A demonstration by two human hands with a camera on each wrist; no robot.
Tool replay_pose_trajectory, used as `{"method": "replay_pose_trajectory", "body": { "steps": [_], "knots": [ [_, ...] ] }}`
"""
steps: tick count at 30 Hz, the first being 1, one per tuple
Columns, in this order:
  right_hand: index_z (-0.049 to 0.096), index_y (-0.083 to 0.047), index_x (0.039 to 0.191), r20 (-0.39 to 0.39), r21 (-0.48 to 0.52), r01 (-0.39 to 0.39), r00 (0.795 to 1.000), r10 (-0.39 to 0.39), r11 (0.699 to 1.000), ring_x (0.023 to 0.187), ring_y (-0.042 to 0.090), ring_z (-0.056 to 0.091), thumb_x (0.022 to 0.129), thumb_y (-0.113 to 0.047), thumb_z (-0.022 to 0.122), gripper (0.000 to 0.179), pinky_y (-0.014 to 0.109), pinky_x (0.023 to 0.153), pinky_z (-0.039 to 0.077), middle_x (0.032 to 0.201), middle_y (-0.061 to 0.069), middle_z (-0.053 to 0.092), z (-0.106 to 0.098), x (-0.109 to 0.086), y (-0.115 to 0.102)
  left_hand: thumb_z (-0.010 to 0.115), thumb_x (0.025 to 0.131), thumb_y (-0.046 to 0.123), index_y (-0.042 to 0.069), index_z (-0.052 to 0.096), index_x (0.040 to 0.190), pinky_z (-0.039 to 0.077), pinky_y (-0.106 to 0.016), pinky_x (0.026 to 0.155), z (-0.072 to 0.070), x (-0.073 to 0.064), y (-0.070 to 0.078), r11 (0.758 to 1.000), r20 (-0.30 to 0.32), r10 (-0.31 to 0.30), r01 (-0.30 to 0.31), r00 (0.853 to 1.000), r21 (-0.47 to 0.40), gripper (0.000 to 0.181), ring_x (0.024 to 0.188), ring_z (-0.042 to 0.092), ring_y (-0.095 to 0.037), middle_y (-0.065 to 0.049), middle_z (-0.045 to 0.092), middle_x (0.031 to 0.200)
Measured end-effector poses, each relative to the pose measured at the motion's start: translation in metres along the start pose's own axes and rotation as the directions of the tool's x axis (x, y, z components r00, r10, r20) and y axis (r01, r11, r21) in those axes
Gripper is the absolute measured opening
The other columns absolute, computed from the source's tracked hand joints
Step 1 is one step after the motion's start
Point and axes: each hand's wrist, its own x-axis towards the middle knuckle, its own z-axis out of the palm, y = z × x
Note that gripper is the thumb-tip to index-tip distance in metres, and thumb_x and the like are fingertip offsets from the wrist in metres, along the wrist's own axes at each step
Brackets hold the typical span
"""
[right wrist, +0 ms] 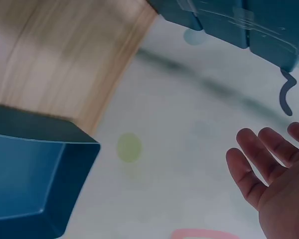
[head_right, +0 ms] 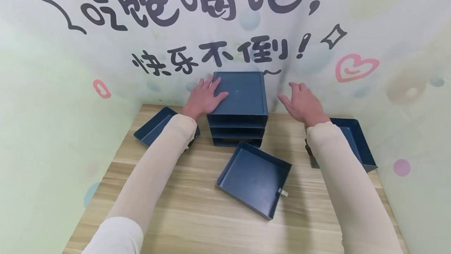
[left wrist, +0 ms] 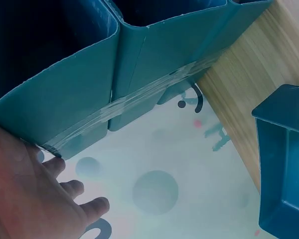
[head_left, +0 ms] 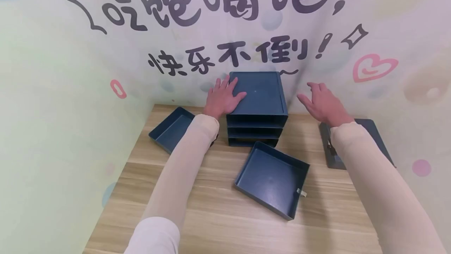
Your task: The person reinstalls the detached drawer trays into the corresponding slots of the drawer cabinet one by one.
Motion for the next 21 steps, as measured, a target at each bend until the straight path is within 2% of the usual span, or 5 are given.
{"method": "replay_pose_trajectory", "body": {
  "steps": [7, 14, 21],
  "knots": [
    [0.025, 0.002, 0.157, -0.015, 0.026, 0.004, 1.000, -0.004, 1.000, 0.136, 0.050, 0.040, 0.104, -0.062, 0.035, 0.083, 0.067, 0.112, 0.038, 0.152, 0.033, 0.033, 0.012, -0.012, 0.009, 0.032, 0.102, 0.067, 0.029, 0.018, 0.164, 0.014, -0.060, 0.128, -0.001, -0.003, 0.001, 0.999, 0.000, -0.002, 0.002, 1.000, -0.047, 0.075, 0.161, 0.004, -0.036, -0.003, 0.009, 0.174],
    [0.029, 0.001, 0.155, -0.019, 0.068, 0.032, 0.999, -0.031, 0.997, 0.129, 0.047, 0.046, 0.104, -0.060, 0.036, 0.080, 0.066, 0.108, 0.042, 0.148, 0.030, 0.040, 0.026, -0.027, 0.014, 0.032, 0.103, 0.066, 0.028, 0.018, 0.164, 0.014, -0.060, 0.128, -0.001, -0.003, 0.001, 0.999, 0.013, -0.009, 0.009, 1.000, -0.038, 0.074, 0.161, 0.004, -0.036, -0.004, 0.009, 0.174],
    [0.035, 0.001, 0.152, -0.045, 0.133, 0.092, 0.995, -0.087, 0.987, 0.111, 0.042, 0.057, 0.107, -0.054, 0.036, 0.072, 0.064, 0.095, 0.048, 0.139, 0.026, 0.049, 0.051, -0.050, 0.029, 0.031, 0.102, 0.067, 0.029, 0.017, 0.165, 0.014, -0.059, 0.128, 0.000, -0.002, 0.003, 0.999, 0.019, -0.014, 0.015, 1.000, -0.036, 0.075, 0.162, 0.003, -0.034, -0.002, 0.008, 0.175]
  ]
}}
